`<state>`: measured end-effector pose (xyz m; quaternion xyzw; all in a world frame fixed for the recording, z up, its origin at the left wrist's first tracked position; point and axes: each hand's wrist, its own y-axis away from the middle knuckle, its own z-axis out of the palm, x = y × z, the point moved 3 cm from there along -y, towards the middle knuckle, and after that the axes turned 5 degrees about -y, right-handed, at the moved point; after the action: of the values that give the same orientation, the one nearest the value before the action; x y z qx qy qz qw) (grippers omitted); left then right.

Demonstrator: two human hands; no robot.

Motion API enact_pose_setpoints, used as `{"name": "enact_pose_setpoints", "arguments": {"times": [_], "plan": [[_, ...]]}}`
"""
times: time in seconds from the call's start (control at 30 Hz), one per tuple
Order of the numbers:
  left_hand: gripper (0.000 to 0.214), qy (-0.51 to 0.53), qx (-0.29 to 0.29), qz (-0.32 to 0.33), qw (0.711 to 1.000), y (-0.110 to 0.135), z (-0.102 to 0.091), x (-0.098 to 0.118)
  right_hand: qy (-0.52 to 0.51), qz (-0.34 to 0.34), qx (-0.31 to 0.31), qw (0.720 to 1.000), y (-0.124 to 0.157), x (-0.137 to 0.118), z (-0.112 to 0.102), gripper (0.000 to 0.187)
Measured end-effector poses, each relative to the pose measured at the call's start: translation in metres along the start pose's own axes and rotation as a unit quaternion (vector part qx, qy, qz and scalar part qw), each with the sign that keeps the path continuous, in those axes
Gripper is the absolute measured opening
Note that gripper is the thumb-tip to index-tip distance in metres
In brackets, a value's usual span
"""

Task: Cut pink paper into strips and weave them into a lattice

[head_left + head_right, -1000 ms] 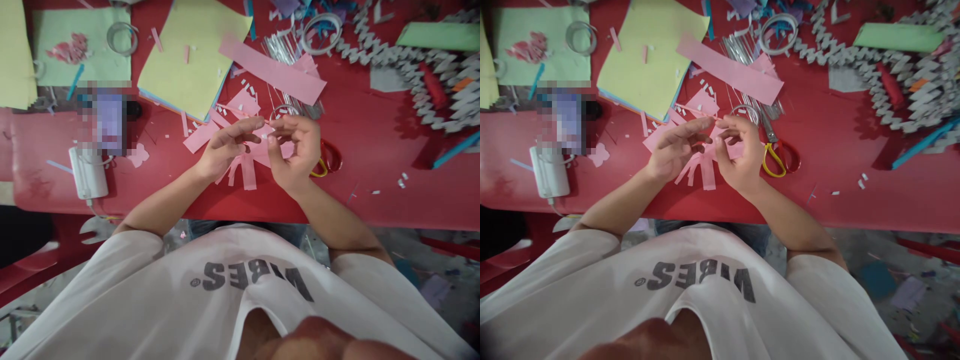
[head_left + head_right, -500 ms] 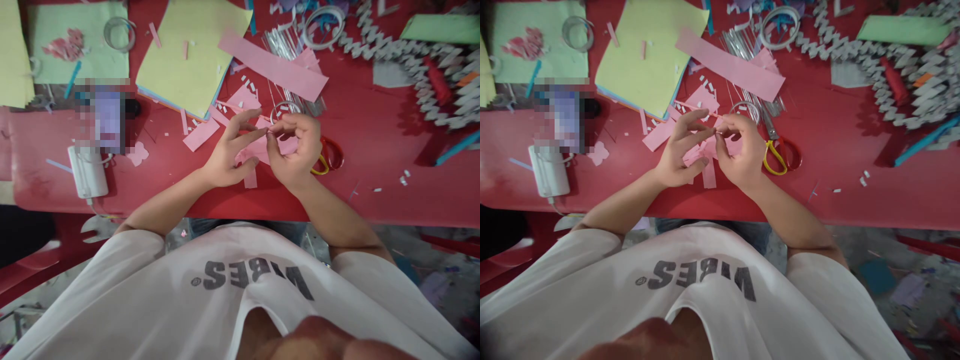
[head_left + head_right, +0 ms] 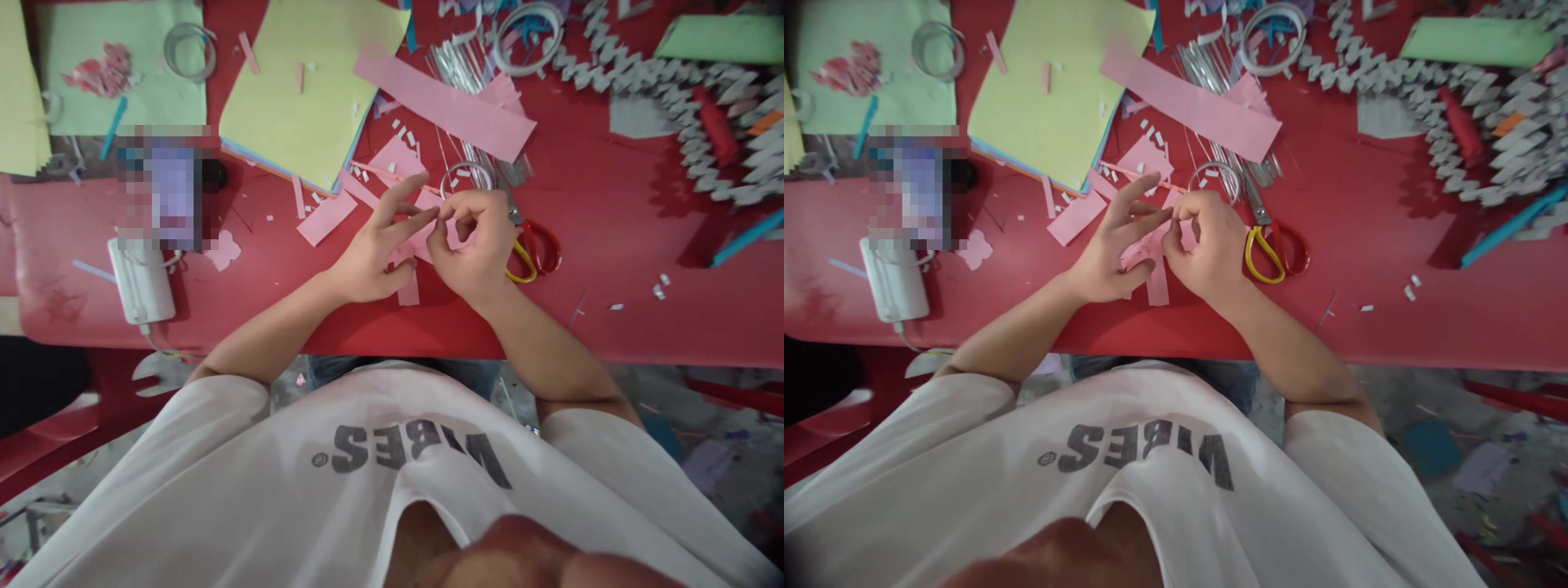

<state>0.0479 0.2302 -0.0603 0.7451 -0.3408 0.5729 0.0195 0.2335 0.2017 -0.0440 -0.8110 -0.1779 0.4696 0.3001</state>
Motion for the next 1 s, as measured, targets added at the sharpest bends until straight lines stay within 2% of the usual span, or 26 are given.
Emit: {"name": "enact_pose_setpoints", "arguments": {"times": [0.1, 0.3, 0.37, 0.5, 0.57, 0.63, 0.7, 0.77, 0.8, 0.87, 0.93, 1.0], "plan": [[0.074, 0.006, -0.008, 0.012, 1.000, 0.001, 0.003, 0.000, -0.055, 0.003, 0.031, 0.998, -0.001, -0.002, 0.001, 0.025], [0.079, -0.007, 0.001, 0.009, 1.000, 0.003, 0.011, -0.001, -0.088, 0.095, 0.036, 0.991, -0.002, -0.007, 0.003, 0.037], [0.080, -0.029, 0.003, 0.026, 0.999, 0.003, 0.013, 0.003, -0.122, 0.099, 0.045, 0.987, -0.001, -0.009, 0.004, 0.037], [0.083, -0.130, -0.041, 0.055, 0.989, 0.003, 0.011, 0.022, -0.202, 0.107, 0.073, 0.971, 0.001, -0.011, 0.008, 0.035], [0.079, -0.183, -0.025, 0.036, 0.982, 0.002, 0.004, 0.030, -0.245, 0.115, 0.068, 0.960, 0.002, -0.012, 0.009, 0.035], [0.076, -0.222, 0.031, -0.021, 0.974, 0.001, -0.008, 0.032, -0.279, 0.121, 0.045, 0.951, 0.003, -0.015, 0.008, 0.033], [0.070, -0.235, 0.095, -0.094, 0.963, 0.001, -0.024, 0.026, -0.286, 0.125, 0.025, 0.950, 0.004, -0.016, 0.007, 0.030], [0.058, -0.227, 0.120, -0.140, 0.956, 0.000, -0.038, 0.018, -0.273, 0.124, 0.030, 0.954, 0.004, -0.015, 0.006, 0.025], [0.052, -0.224, 0.102, -0.152, 0.957, -0.001, -0.044, 0.014, -0.267, 0.122, 0.034, 0.955, 0.005, -0.014, 0.006, 0.024], [0.048, -0.229, 0.026, -0.164, 0.959, -0.004, -0.050, 0.009, -0.255, 0.122, 0.043, 0.958, 0.004, -0.009, 0.007, 0.021], [0.059, -0.267, -0.071, -0.146, 0.950, -0.005, -0.050, 0.009, -0.244, 0.120, 0.046, 0.961, 0.004, -0.005, 0.008, 0.021], [0.069, -0.323, -0.149, -0.111, 0.928, -0.006, -0.046, 0.013, -0.235, 0.118, 0.050, 0.964, 0.003, -0.003, 0.009, 0.022]]}}
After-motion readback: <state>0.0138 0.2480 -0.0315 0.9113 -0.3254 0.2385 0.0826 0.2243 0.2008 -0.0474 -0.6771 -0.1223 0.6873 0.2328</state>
